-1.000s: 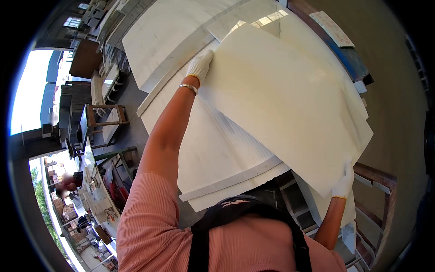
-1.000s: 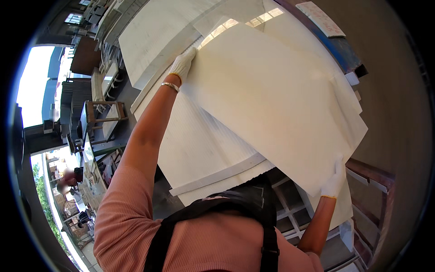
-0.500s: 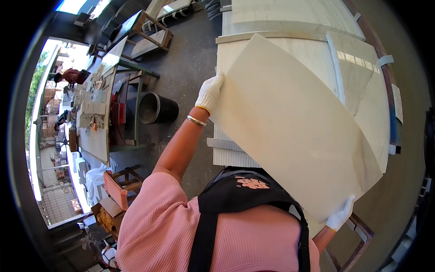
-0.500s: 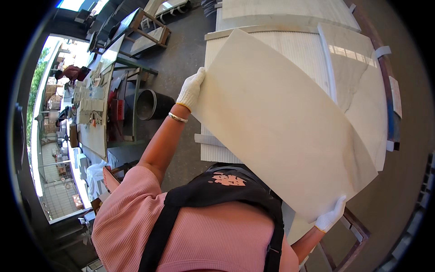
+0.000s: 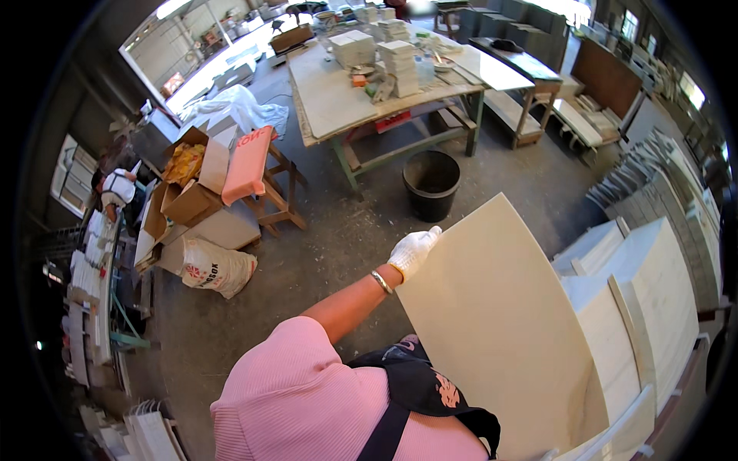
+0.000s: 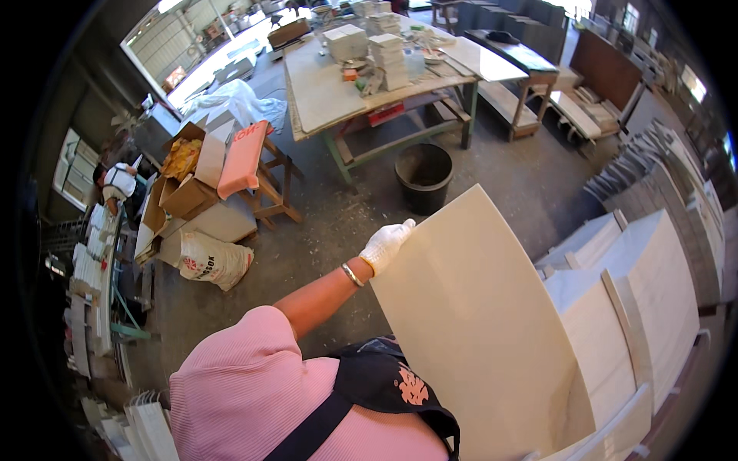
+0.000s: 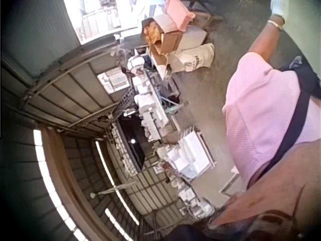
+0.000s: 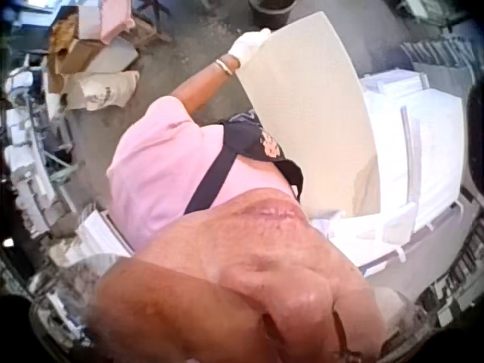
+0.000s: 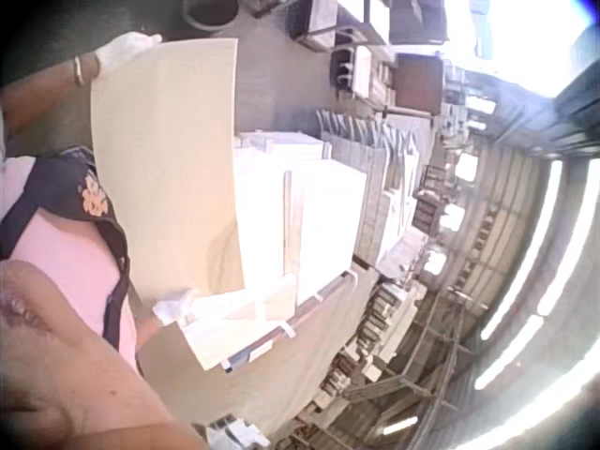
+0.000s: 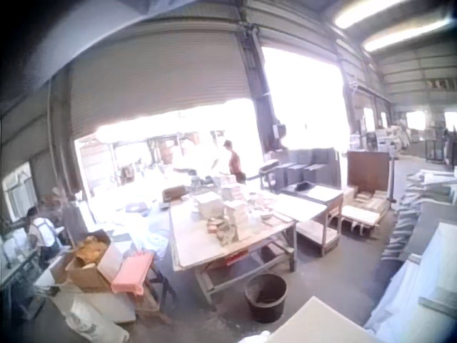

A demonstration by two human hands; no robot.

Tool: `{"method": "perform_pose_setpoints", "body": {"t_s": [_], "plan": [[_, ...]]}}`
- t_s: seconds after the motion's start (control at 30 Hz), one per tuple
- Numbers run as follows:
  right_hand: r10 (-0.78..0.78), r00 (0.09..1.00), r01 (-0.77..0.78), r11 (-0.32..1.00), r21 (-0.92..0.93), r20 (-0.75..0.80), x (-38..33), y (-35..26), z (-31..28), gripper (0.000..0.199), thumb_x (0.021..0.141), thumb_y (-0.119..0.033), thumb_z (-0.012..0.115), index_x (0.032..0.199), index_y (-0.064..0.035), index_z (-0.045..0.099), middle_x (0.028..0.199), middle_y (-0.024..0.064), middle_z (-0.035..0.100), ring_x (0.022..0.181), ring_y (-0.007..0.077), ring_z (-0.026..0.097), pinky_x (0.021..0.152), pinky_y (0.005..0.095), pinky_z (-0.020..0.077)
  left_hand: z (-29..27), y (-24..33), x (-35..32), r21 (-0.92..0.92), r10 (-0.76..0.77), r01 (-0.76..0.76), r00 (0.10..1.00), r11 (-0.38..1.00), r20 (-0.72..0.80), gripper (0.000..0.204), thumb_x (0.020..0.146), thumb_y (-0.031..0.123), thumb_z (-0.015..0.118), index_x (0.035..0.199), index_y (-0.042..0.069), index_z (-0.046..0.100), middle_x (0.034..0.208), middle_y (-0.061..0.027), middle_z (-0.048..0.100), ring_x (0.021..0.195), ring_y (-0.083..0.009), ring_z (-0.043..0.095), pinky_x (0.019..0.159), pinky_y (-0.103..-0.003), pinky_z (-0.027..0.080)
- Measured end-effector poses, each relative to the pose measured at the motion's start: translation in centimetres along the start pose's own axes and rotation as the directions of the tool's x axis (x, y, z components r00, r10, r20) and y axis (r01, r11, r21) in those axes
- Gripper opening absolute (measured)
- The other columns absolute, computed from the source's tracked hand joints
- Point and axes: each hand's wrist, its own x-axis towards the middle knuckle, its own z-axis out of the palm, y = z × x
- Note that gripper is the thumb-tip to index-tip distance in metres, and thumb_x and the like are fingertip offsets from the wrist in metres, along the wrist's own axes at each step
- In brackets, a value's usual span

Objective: The person picks up a rectangular white foam board from a stack and places it on a workbench. They use a utility knife to trim the edges of the board, then smooth the cut edges with an orange sanding block. The person repeats this process on multiple sides of the board.

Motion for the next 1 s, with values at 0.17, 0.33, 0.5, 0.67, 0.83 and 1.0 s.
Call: {"method": "perform_pose_setpoints", "body": {"t_s": [0.17,0.33,0.5,0.67,0.83,1.0], "plan": [[0.000,0.977,0.022,0.995,-0.099,0.212,2.8,-2.0,11.8,0.056,0.099,-0.043,0.060,0.130,0.0043,0.057,0.127,0.0139,0.058,0.113,0.0259,0.054,0.099,0.0405,0.0459,-9.2,-4.8,-3.0,-0.233,-0.192,0.140,0.956,0.962,-0.221,0.061,0.099,0.057,0.045,0.098,0.003,0.072,0.088,-0.0189,0.072,0.087,-0.0357,0.067,0.077,-0.043,0.049],[0.029,0.916,0.032,0.989,-0.145,0.400,5.0,-3.4,20.1,0.054,0.098,-0.043,0.062,0.125,0.0038,0.060,0.121,0.0136,0.060,0.108,0.0260,0.055,0.096,0.0407,0.0465,-16.0,-8.5,-5.0,-0.274,-0.249,0.131,0.853,0.953,-0.460,0.060,0.100,0.056,0.047,0.092,0.002,0.071,0.077,-0.0122,0.068,0.074,-0.0251,0.063,0.070,-0.040,0.048],[0.035,0.794,0.055,0.990,-0.129,0.607,6.1,-3.4,28.6,0.053,0.099,-0.042,0.061,0.124,0.0040,0.060,0.119,0.0131,0.062,0.106,0.0243,0.057,0.095,0.0385,0.0474,-21.4,-14.5,-6.3,-0.453,-0.325,0.044,0.757,0.890,-0.566,0.054,0.102,0.052,0.051,0.089,0.002,0.070,0.073,-0.0005,0.061,0.067,-0.0123,0.053,0.063,-0.033,0.044],[-0.075,0.603,0.256,0.961,-0.104,0.794,5.1,-3.6,39.8,0.051,0.103,-0.039,0.053,0.128,0.0051,0.058,0.119,0.0120,0.063,0.107,0.0196,0.058,0.092,0.0332,0.0478,-25.6,-16.7,-5.9,-0.619,-0.422,-0.044,0.694,0.784,-0.583,0.051,0.103,0.048,0.053,0.090,0.002,0.071,0.075,0.0037,0.060,0.070,-0.0071,0.051,0.063,-0.029,0.043],[-0.065,0.629,0.186,0.980,-0.069,0.775,-1.8,-0.2,50.4,0.046,0.101,-0.039,0.057,0.119,0.0028,0.063,0.110,0.0076,0.065,0.099,0.0159,0.059,0.085,0.0304,0.0490,-34.0,-23.1,0.0,-0.552,-0.361,-0.085,0.673,0.829,-0.646,0.056,0.103,0.051,0.050,0.094,0.000,0.071,0.076,0.0004,0.063,0.072,-0.0089,0.053,0.066,-0.031,0.044],[-0.011,0.630,0.137,0.986,-0.098,0.777,-4.6,5.2,58.9,0.045,0.100,-0.041,0.057,0.116,0.0005,0.065,0.108,0.0053,0.066,0.096,0.0152,0.060,0.085,0.0304,0.0493,-44.8,-24.6,5.5,-0.351,-0.348,0.134,0.658,0.927,-0.668,0.065,0.100,0.060,0.045,0.095,0.000,0.069,0.079,-0.0152,0.067,0.073,-0.0241,0.059,0.069,-0.040,0.045]]}}
